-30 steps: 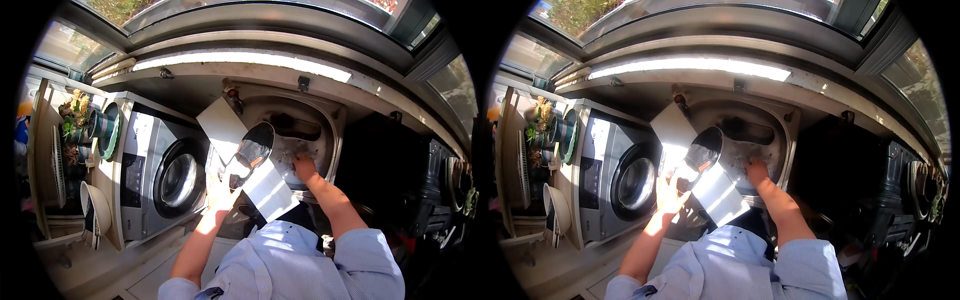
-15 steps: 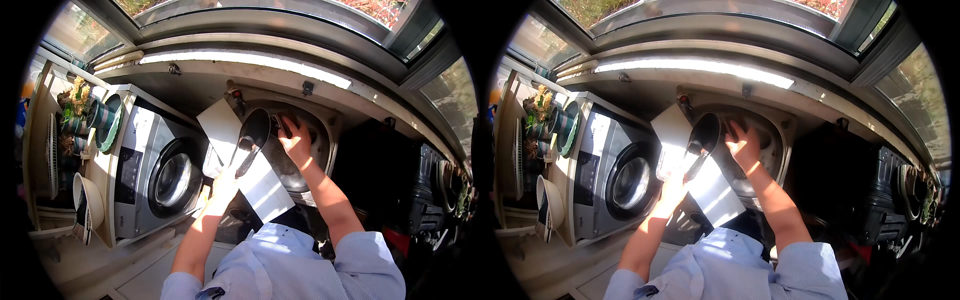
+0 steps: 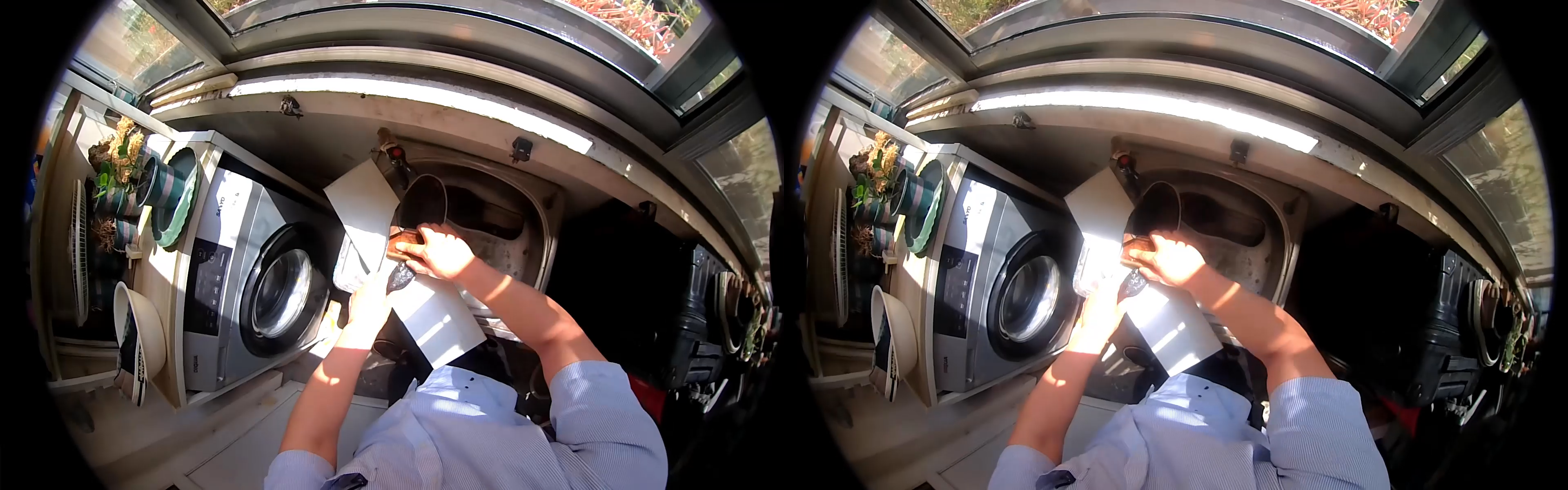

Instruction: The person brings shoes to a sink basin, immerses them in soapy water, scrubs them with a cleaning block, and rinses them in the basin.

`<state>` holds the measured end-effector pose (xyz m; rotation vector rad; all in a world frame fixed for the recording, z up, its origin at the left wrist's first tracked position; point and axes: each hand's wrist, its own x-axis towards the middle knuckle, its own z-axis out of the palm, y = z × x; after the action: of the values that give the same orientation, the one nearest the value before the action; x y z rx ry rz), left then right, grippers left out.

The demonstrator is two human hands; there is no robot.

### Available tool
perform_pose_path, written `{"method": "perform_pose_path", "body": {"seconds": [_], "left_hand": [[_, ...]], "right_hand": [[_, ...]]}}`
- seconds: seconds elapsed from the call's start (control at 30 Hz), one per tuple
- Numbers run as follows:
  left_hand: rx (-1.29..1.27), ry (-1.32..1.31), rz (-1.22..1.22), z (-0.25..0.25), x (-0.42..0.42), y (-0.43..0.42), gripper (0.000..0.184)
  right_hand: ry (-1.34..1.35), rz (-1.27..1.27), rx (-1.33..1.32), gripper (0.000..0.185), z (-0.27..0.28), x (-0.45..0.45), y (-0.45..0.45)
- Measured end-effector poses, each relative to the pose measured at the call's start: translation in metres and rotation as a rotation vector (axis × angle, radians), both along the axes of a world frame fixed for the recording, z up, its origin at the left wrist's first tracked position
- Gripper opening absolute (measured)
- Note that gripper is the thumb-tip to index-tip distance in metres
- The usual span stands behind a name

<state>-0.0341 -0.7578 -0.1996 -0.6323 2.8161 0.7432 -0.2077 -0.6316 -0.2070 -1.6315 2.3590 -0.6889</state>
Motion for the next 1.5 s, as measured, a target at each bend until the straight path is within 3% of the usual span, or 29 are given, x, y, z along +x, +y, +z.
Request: {"method": "perform_pose_path", "body": {"seconds": [0.07,0.13,0.17,0.2,0.33,0.4,0.47,0.5,0.53,0.57,0.67,0.73,0.8,0.83,0.87,0.93,0.97,1.0,1.13,1.17,1.23,1.27,1.33,1.37,1.47,1.5], "left_hand": [[-0.044,-0.124,0.02,0.016,-0.01,0.002,0.045],[-0.027,0.013,0.043,0.008,-0.008,0.004,0.043],[-0.004,0.002,0.036,-0.001,-0.003,0.003,0.043],[-0.004,0.0,0.036,-0.007,-0.003,0.0,0.043],[-0.038,0.102,0.032,0.002,0.0,0.004,0.041],[-0.05,0.082,0.027,0.009,-0.004,0.007,0.042],[-0.08,-0.032,0.012,0.012,-0.01,0.011,0.043],[-0.065,-0.017,0.001,-0.004,-0.004,0.005,0.045],[-0.073,-0.019,-0.008,-0.002,-0.005,0.002,0.045],[-0.041,-0.024,0.022,0.0,-0.006,0.002,0.046],[-0.021,-0.027,0.037,0.004,-0.006,0.003,0.048],[-0.029,-0.016,0.042,0.005,-0.002,0.004,0.049],[-0.043,0.002,0.048,-0.006,0.004,0.0,0.049],[-0.053,0.029,0.042,-0.013,0.001,-0.001,0.049],[-0.061,0.051,0.028,-0.018,0.001,-0.002,0.049],[-0.037,-0.021,0.053,-0.012,0.0,0.008,0.049],[0.006,0.035,0.15,-0.01,0.001,0.014,0.05],[0.049,0.092,0.243,-0.009,0.001,0.017,0.051],[0.085,0.168,0.219,-0.018,0.006,0.007,0.06],[0.091,0.142,0.16,-0.023,0.006,0.001,0.072],[0.183,0.096,0.129,0.0,-0.002,-0.003,0.077],[0.276,0.052,0.1,0.009,-0.002,-0.004,0.082],[0.195,0.005,0.089,0.007,-0.006,-0.003,0.086],[0.172,0.024,0.121,0.005,-0.005,0.0,0.085],[0.157,-0.006,0.289,0.009,0.007,0.02,0.081],[0.138,-0.011,0.264,0.006,0.009,0.019,0.079]], "right_hand": [[0.159,-0.017,-0.132,0.042,-0.009,-0.019,-0.004],[-0.032,-0.17,-0.046,0.044,-0.005,0.012,-0.001],[-0.05,-0.022,0.053,0.043,0.004,0.024,0.007],[0.064,0.05,-0.254,0.043,-0.028,0.04,0.008],[-0.094,0.108,0.018,0.037,-0.003,-0.009,0.002],[0.197,0.017,-0.194,0.039,-0.025,-0.031,-0.002],[-0.066,-0.224,0.034,0.043,0.01,0.012,-0.002],[-0.092,-0.069,0.035,0.043,0.007,0.024,0.005],[-0.081,0.043,-0.277,0.041,-0.004,0.036,0.008],[-0.085,0.094,-0.237,0.041,-0.016,0.032,0.01],[-0.092,0.121,0.221,0.039,0.03,0.001,0.003],[0.159,0.009,-0.056,0.034,0.019,-0.021,-0.002],[-0.226,-0.246,0.189,0.039,0.033,0.009,-0.005],[-0.109,-0.058,0.103,0.043,0.013,0.02,0.003],[-0.009,0.121,-0.348,0.046,-0.008,0.031,0.007],[-0.223,0.08,-0.195,0.048,-0.003,0.04,0.013],[-0.066,0.205,-0.241,0.045,-0.002,0.027,0.015],[0.042,0.165,-0.008,0.036,0.013,0.018,0.011],[0.029,-0.185,-0.071,0.032,0.004,0.016,-0.003],[0.03,-0.127,-0.085,0.033,0.002,0.024,0.002],[0.079,0.007,-0.151,0.033,0.007,0.038,0.011],[-0.04,0.079,-0.201,0.035,0.007,0.042,0.014],[-0.149,0.17,0.044,0.038,0.002,0.045,0.009],[-0.17,0.191,-0.068,0.041,-0.012,0.046,0.011],[0.057,0.198,-0.237,0.038,-0.002,0.029,0.011],[0.116,0.151,-0.098,0.034,-0.001,0.016,0.009]]}}
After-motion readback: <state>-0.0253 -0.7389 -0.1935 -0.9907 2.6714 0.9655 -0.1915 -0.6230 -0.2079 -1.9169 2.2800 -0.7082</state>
